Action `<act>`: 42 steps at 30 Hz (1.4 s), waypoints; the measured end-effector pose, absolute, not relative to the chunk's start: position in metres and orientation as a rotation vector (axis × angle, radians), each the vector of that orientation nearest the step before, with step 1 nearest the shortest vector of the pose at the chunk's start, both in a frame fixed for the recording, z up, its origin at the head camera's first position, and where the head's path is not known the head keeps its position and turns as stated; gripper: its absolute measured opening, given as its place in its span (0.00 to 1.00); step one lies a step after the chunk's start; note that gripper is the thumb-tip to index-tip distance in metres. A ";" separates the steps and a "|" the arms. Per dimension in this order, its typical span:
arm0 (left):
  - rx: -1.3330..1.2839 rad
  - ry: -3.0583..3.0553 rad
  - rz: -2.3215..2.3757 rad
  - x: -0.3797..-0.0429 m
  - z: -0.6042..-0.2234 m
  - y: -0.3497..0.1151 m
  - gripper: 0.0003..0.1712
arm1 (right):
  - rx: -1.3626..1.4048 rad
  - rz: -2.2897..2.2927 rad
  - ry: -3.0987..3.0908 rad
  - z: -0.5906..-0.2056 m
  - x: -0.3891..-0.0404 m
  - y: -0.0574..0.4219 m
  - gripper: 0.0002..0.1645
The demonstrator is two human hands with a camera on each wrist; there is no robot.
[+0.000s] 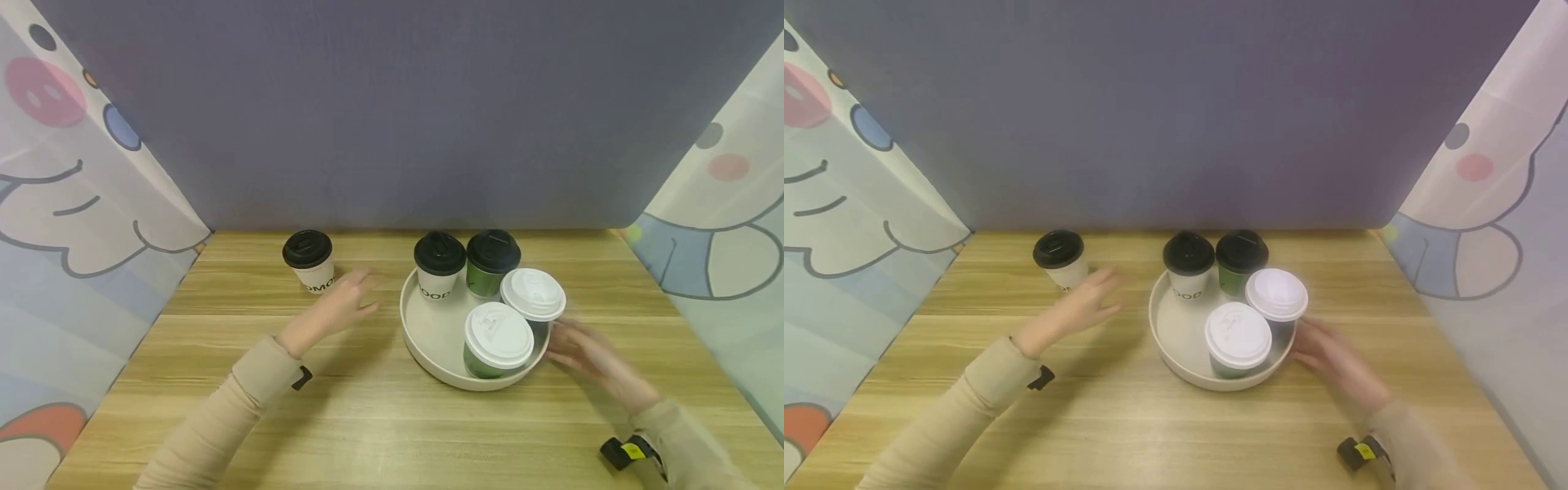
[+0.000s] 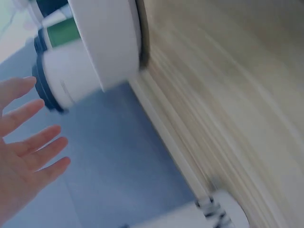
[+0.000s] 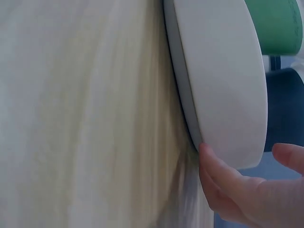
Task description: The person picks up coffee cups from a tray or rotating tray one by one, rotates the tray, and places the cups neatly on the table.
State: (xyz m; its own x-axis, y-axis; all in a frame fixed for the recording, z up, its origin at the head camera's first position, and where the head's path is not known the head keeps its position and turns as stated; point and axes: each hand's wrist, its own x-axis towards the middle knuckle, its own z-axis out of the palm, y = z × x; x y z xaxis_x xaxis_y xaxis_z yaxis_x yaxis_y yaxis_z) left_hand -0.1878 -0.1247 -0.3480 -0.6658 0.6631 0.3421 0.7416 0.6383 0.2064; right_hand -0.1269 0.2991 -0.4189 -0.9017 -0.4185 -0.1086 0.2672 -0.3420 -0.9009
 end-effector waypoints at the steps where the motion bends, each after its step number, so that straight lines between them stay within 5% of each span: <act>1: -1.178 -2.601 -0.492 -0.186 -0.350 -0.120 0.22 | -0.183 -2.258 1.503 -0.418 -0.129 0.300 0.17; 26: -1.610 -2.414 -0.295 -0.130 -0.375 -0.032 0.10 | 0.033 -2.023 1.800 -0.403 -0.159 0.305 0.06; 42: -1.634 -2.427 -0.305 -0.126 -0.388 -0.031 0.06 | 0.010 -2.001 1.860 -0.409 -0.162 0.302 0.12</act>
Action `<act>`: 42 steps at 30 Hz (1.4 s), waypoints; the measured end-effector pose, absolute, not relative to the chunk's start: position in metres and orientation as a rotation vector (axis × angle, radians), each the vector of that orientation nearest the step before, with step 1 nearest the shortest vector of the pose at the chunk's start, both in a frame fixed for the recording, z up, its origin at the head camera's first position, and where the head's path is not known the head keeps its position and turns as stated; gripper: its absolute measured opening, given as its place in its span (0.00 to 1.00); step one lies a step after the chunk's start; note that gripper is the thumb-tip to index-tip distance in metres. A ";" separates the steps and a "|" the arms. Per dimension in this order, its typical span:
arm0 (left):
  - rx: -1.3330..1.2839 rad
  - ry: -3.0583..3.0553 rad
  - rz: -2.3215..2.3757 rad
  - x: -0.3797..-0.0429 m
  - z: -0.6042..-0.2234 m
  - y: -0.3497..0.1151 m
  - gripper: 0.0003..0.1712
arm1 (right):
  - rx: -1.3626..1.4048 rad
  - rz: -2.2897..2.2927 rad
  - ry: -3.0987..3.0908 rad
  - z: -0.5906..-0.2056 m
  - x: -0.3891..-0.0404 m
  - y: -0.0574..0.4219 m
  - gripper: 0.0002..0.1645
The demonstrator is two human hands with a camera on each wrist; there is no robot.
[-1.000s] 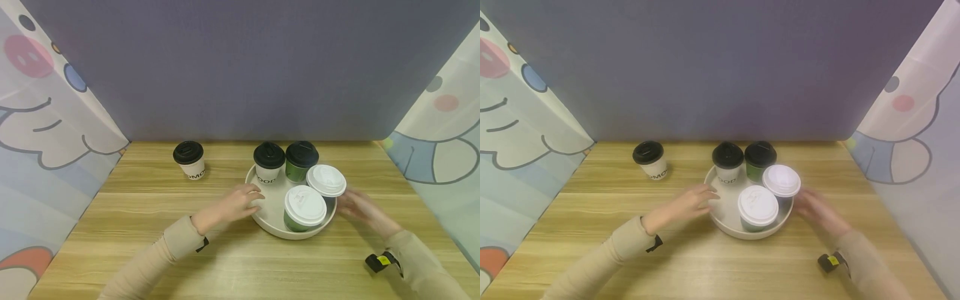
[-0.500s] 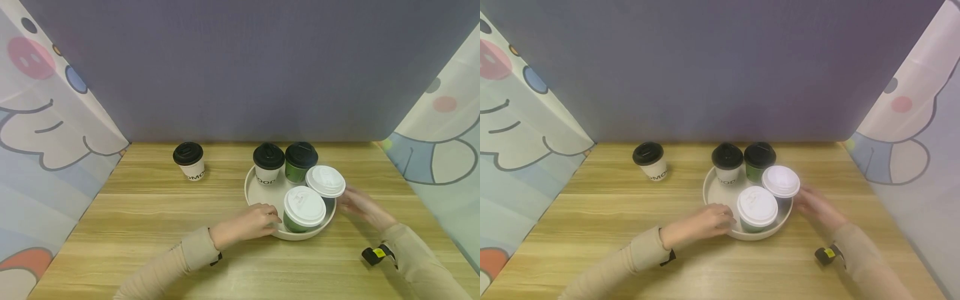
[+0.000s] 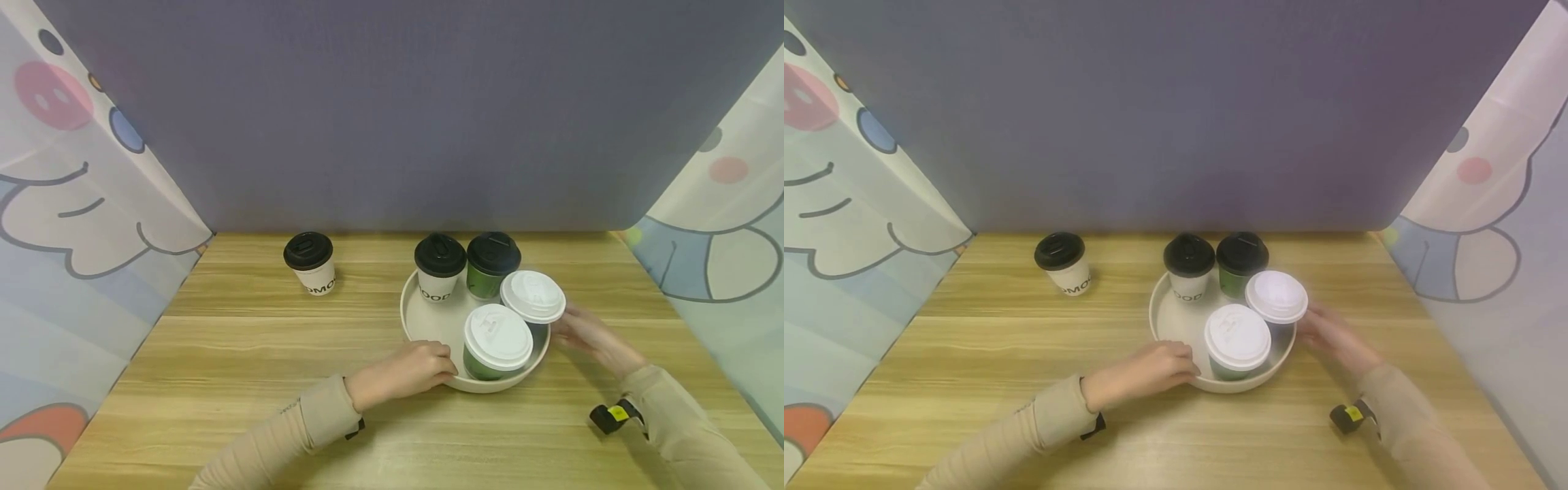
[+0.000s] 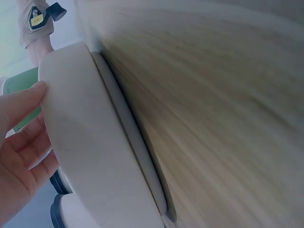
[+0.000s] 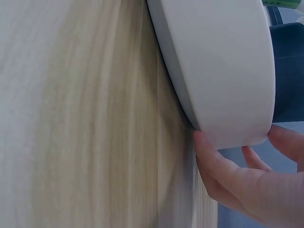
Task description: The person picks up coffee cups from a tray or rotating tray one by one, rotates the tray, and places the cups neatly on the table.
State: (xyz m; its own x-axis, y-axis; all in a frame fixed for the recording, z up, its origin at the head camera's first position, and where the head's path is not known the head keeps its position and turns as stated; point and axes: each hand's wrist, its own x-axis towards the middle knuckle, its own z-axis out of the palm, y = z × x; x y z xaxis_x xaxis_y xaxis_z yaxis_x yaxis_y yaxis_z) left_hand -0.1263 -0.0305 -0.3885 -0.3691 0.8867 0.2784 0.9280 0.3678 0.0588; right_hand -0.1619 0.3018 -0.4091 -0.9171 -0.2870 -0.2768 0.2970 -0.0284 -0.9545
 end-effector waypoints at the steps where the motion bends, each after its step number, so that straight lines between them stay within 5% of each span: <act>1: -1.631 -2.427 -0.313 -0.126 -0.389 -0.031 0.06 | 0.012 -1.995 1.864 -0.409 -0.162 0.302 0.14; 10: -1.596 -2.421 -0.358 -0.129 -0.389 -0.041 0.05 | -0.113 -1.963 1.883 -0.413 -0.153 0.302 0.36; 19: -1.556 -2.402 -0.416 -0.136 -0.390 -0.055 0.03 | -0.149 -2.079 1.636 -0.418 -0.140 0.301 0.42; 26: -1.518 -2.392 -0.458 -0.142 -0.390 -0.066 0.04 | -0.153 -2.111 1.622 -0.419 -0.125 0.291 0.34; 30: -1.507 -2.399 -0.480 -0.145 -0.389 -0.071 0.05 | -0.069 -2.105 1.690 -0.417 -0.117 0.282 0.43; 42: -1.494 -2.510 -0.640 -0.156 -0.391 -0.083 0.06 | 0.063 -2.180 1.753 -0.416 -0.097 0.265 0.41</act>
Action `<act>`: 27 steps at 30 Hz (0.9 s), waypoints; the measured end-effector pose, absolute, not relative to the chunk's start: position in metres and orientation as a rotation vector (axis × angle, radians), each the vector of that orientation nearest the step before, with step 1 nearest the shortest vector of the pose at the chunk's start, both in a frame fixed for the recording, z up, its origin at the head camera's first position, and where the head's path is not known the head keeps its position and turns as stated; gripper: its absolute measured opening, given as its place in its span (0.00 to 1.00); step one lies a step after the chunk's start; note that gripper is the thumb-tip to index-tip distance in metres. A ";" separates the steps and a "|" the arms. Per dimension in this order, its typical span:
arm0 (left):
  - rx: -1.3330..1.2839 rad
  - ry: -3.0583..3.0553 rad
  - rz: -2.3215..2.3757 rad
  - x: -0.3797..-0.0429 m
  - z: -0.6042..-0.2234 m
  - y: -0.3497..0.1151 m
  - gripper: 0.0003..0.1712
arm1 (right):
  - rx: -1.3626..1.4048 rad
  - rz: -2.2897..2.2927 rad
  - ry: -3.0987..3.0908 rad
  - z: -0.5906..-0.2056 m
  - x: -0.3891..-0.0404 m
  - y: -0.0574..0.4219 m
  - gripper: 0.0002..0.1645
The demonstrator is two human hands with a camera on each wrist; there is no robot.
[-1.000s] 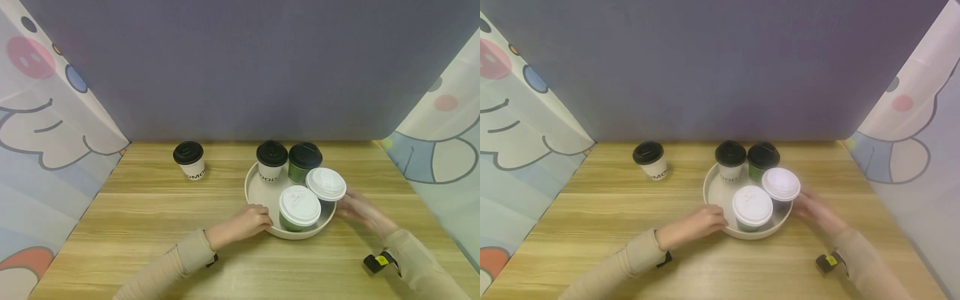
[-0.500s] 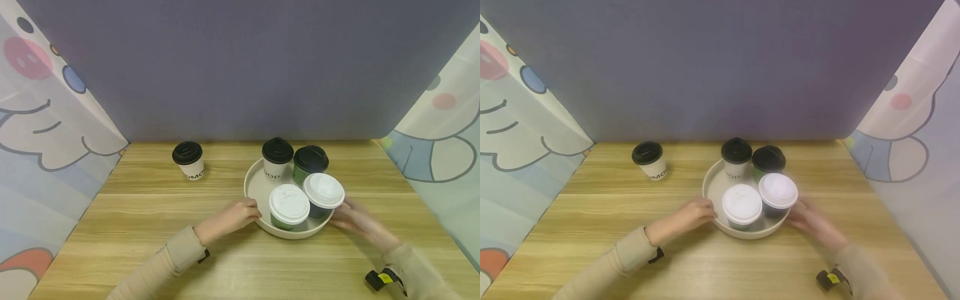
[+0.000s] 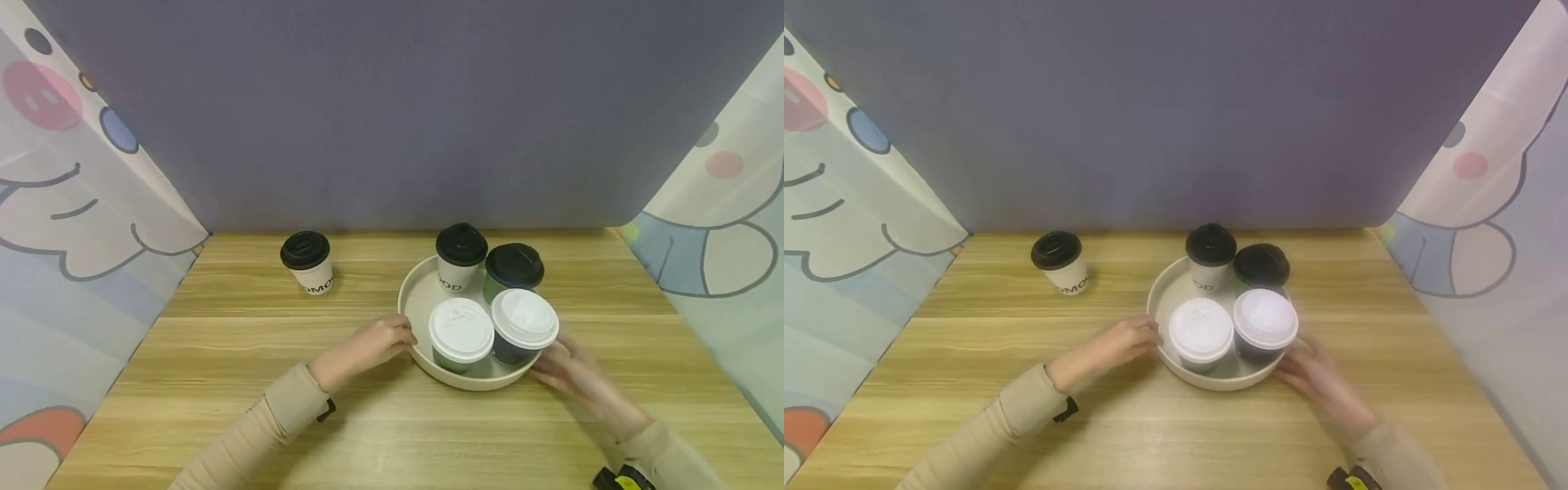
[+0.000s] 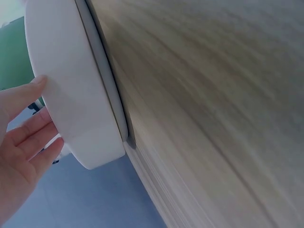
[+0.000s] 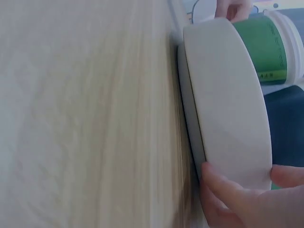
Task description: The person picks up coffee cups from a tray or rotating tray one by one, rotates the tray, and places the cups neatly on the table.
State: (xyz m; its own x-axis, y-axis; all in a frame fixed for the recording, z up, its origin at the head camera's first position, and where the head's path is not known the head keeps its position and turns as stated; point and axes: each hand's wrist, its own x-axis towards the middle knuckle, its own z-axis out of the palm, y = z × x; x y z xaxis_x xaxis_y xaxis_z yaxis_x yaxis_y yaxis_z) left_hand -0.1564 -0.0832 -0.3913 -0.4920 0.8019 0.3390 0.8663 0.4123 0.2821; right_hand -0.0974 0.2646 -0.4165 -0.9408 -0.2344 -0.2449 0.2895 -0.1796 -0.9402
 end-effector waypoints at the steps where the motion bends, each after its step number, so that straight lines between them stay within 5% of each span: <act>1: -1.496 -2.511 -0.644 -0.157 -0.391 -0.084 0.06 | 0.094 -2.177 1.768 -0.416 -0.096 0.263 0.41; 10: -1.481 -2.485 -0.607 -0.158 -0.392 -0.084 0.06 | 0.168 -2.192 1.754 -0.416 -0.094 0.259 0.40; 17: -1.490 -2.370 -0.523 -0.150 -0.393 -0.076 0.05 | -0.048 -2.267 1.581 -0.418 -0.103 0.270 0.13; 27: -1.419 -2.336 -0.427 -0.135 -0.390 -0.067 0.02 | -0.105 -2.242 1.512 -0.418 -0.118 0.282 0.19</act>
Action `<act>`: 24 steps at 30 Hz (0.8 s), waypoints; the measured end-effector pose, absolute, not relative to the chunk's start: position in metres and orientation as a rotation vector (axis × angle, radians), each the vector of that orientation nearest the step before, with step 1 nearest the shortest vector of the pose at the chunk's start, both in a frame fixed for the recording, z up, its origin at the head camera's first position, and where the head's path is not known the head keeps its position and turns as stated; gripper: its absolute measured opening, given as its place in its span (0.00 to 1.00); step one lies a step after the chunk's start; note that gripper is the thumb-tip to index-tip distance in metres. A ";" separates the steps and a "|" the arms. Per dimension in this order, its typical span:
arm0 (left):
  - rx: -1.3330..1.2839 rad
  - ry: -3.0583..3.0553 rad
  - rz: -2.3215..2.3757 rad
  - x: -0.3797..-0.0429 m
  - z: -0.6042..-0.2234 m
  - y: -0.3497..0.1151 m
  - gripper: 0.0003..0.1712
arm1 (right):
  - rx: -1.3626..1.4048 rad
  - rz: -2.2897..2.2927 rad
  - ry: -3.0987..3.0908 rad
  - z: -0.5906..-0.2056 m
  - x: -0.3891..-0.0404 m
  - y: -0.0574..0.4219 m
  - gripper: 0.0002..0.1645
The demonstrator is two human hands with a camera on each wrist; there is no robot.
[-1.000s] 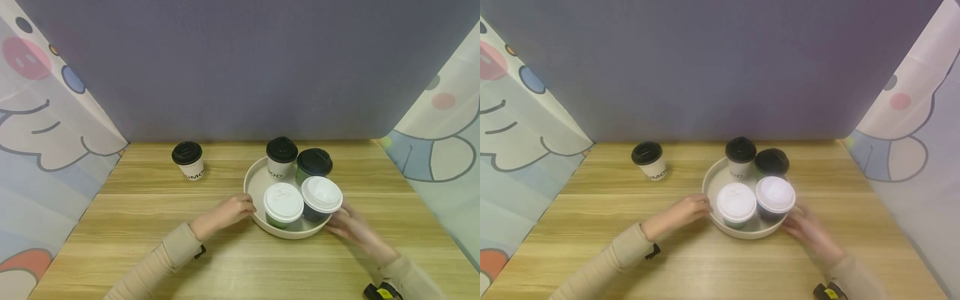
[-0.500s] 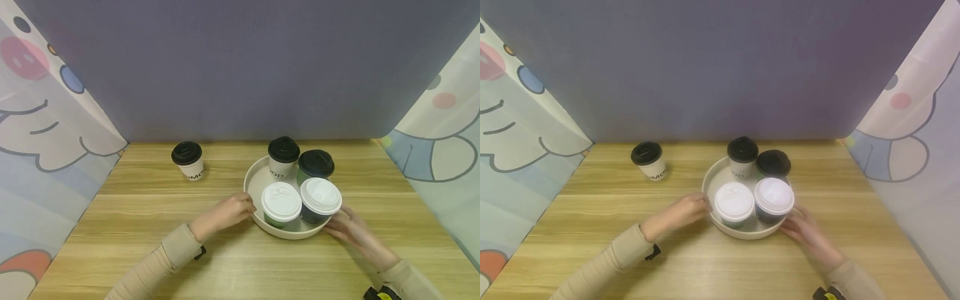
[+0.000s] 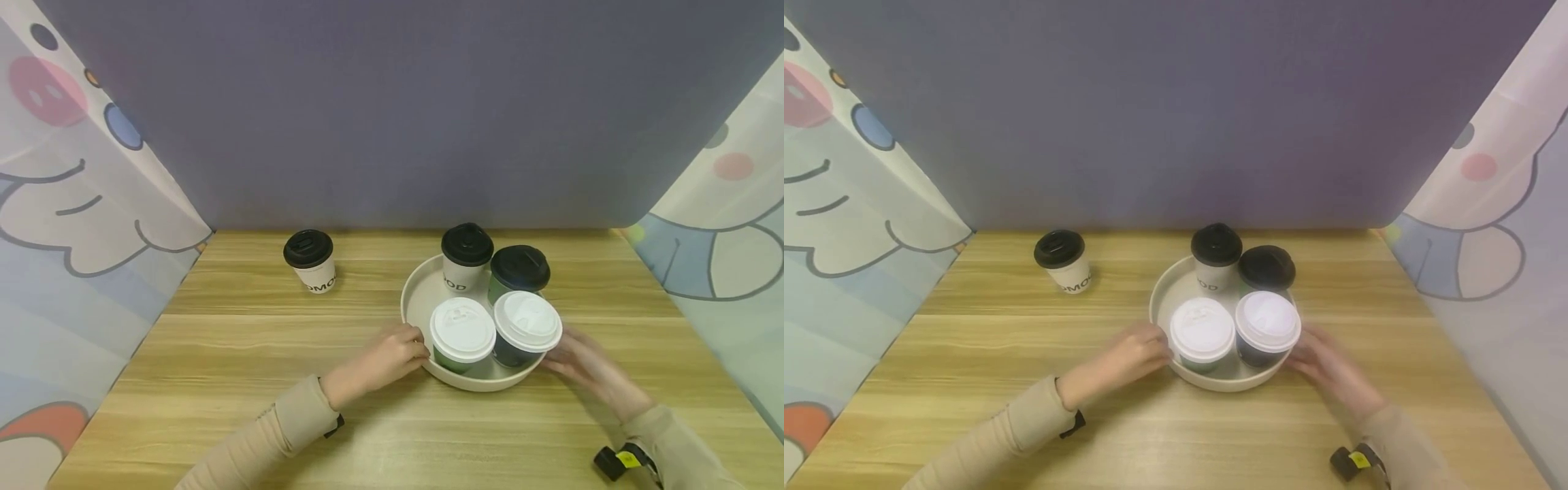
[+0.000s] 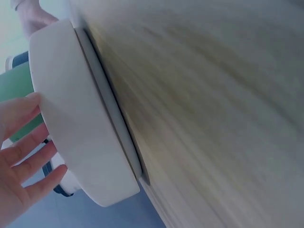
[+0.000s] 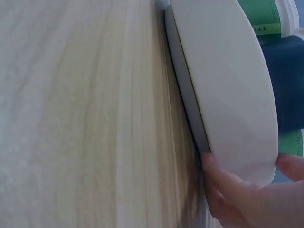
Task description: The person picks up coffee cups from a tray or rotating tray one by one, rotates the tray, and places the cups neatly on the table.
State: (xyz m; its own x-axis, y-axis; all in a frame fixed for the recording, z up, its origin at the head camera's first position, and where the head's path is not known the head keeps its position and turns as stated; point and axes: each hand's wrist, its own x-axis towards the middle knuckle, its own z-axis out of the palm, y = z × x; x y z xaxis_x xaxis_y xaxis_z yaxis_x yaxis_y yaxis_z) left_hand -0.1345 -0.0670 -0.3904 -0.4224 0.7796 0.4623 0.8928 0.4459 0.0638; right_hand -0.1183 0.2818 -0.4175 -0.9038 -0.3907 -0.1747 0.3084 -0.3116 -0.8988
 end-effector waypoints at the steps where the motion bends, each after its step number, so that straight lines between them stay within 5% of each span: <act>1: -1.408 -2.339 -0.425 -0.134 -0.390 -0.066 0.02 | -0.090 -2.230 1.524 -0.418 -0.119 0.282 0.25; 5: -1.377 -2.348 -0.432 -0.133 -0.391 -0.065 0.03 | -0.065 -2.184 1.580 -0.417 -0.119 0.283 0.41; 16: -1.419 -2.370 -0.547 -0.145 -0.392 -0.074 0.04 | -0.082 -2.203 1.460 -0.417 -0.112 0.280 0.35; 24: -1.460 -2.474 -0.655 -0.157 -0.394 -0.084 0.02 | -0.029 -2.232 1.456 -0.416 -0.100 0.269 0.45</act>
State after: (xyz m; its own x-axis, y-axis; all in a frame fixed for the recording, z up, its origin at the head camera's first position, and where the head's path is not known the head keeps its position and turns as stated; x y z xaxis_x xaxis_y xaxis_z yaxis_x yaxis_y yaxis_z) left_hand -0.1573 -0.0839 -0.3940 -0.4948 0.7809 0.3813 0.8672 0.4158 0.2739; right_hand -0.1005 0.2687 -0.4163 -0.8886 -0.3950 -0.2333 0.3727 -0.3251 -0.8691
